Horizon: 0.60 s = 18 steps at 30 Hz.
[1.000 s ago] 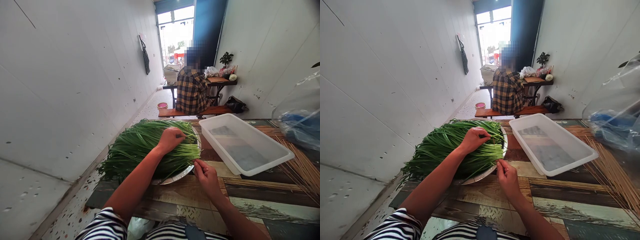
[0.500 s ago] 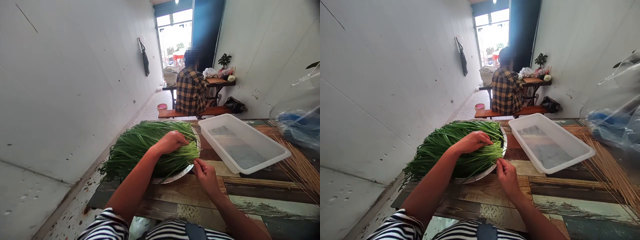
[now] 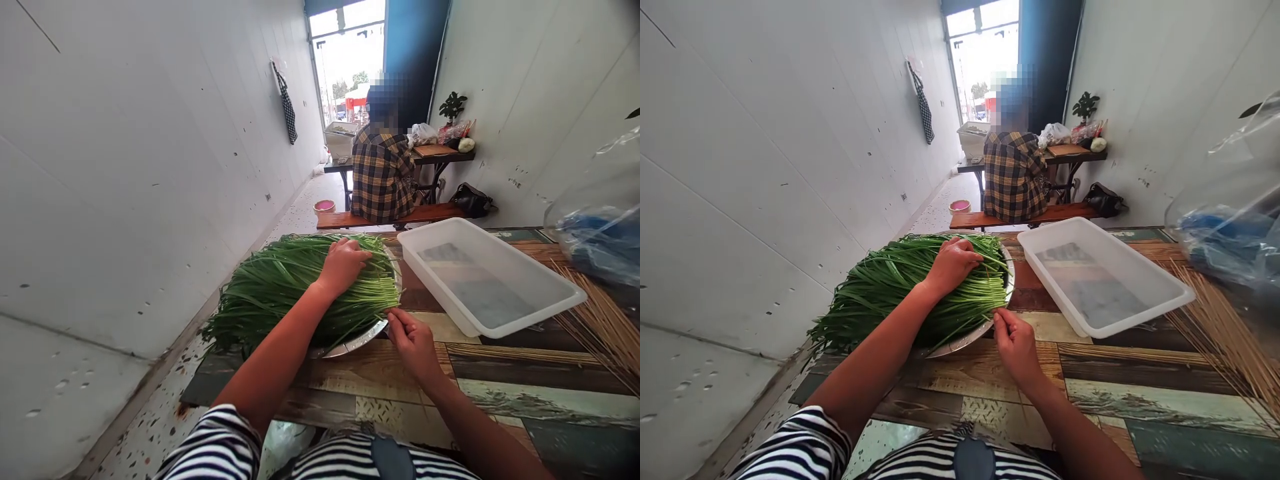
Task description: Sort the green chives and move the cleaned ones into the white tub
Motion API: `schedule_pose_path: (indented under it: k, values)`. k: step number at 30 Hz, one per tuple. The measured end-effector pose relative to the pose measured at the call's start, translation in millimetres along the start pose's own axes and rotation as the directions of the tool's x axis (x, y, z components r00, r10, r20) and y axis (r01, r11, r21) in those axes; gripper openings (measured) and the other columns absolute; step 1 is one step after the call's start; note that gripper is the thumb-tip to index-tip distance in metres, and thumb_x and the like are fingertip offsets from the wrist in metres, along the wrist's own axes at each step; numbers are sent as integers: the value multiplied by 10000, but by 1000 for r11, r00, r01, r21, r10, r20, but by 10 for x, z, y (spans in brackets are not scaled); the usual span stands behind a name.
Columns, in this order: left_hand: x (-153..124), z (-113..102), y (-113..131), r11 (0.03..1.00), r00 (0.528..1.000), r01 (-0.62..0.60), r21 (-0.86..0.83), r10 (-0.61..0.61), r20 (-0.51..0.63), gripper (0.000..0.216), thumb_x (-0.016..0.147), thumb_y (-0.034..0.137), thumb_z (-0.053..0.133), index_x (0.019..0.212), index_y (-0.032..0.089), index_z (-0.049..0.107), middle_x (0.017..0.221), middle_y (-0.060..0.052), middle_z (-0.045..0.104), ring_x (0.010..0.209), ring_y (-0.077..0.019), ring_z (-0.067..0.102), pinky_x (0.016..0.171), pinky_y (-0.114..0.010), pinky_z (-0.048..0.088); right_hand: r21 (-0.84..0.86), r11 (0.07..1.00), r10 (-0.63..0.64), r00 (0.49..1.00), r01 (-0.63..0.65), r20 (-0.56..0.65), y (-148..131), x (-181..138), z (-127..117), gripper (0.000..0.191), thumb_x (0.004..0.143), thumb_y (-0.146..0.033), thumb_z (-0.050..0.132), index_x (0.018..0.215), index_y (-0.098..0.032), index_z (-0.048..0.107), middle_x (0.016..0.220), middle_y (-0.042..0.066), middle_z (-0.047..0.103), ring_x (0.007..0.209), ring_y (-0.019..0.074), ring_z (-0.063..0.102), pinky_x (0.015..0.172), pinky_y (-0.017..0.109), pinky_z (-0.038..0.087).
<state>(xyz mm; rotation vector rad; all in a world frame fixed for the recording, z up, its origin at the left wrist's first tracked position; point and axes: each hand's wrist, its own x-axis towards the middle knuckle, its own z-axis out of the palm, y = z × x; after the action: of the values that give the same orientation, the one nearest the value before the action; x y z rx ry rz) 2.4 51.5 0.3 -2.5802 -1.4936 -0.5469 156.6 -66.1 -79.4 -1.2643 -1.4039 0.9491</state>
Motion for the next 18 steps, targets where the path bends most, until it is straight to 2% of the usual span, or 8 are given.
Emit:
schedule_pose_path:
  k: [4, 9, 13, 18]
  values:
    - [-4, -44, 6, 998, 998, -56, -32, 55, -27, 144, 800, 238, 571, 787, 240, 714, 918, -39, 644, 955, -213, 507, 892, -378, 339, 16, 1000, -2, 1000, 2, 3, -18, 5, 2, 326, 837, -408, 467, 760, -119, 597, 510, -38, 378, 445, 88, 321, 414, 214, 238]
    - [-41, -107, 45, 974, 995, -96, -207, 88, -48, 107, 803, 200, 562, 827, 201, 666, 977, -24, 660, 989, -194, 527, 931, -365, 343, 32, 999, 25, 1000, -25, 5, -30, -2, 0, 344, 824, -450, 472, 766, -132, 592, 501, -42, 370, 434, 92, 310, 401, 218, 228]
    - [-75, -100, 60, 953, 990, -133, -273, 114, -82, 62, 786, 208, 583, 828, 183, 623, 1061, -38, 630, 1045, -198, 513, 954, -359, 356, 62, 997, 37, 999, -38, 19, -25, -7, -2, 359, 821, -466, 473, 795, -130, 597, 489, -52, 341, 420, 89, 289, 390, 218, 200]
    - [-85, -53, 32, 947, 999, -51, -318, 45, -26, 95, 812, 221, 544, 871, 180, 606, 899, -33, 654, 893, -180, 572, 852, -329, 414, 65, 997, 47, 999, -48, 24, -64, -11, -2, 357, 813, -488, 471, 705, -155, 541, 476, -59, 320, 418, 84, 281, 388, 216, 193]
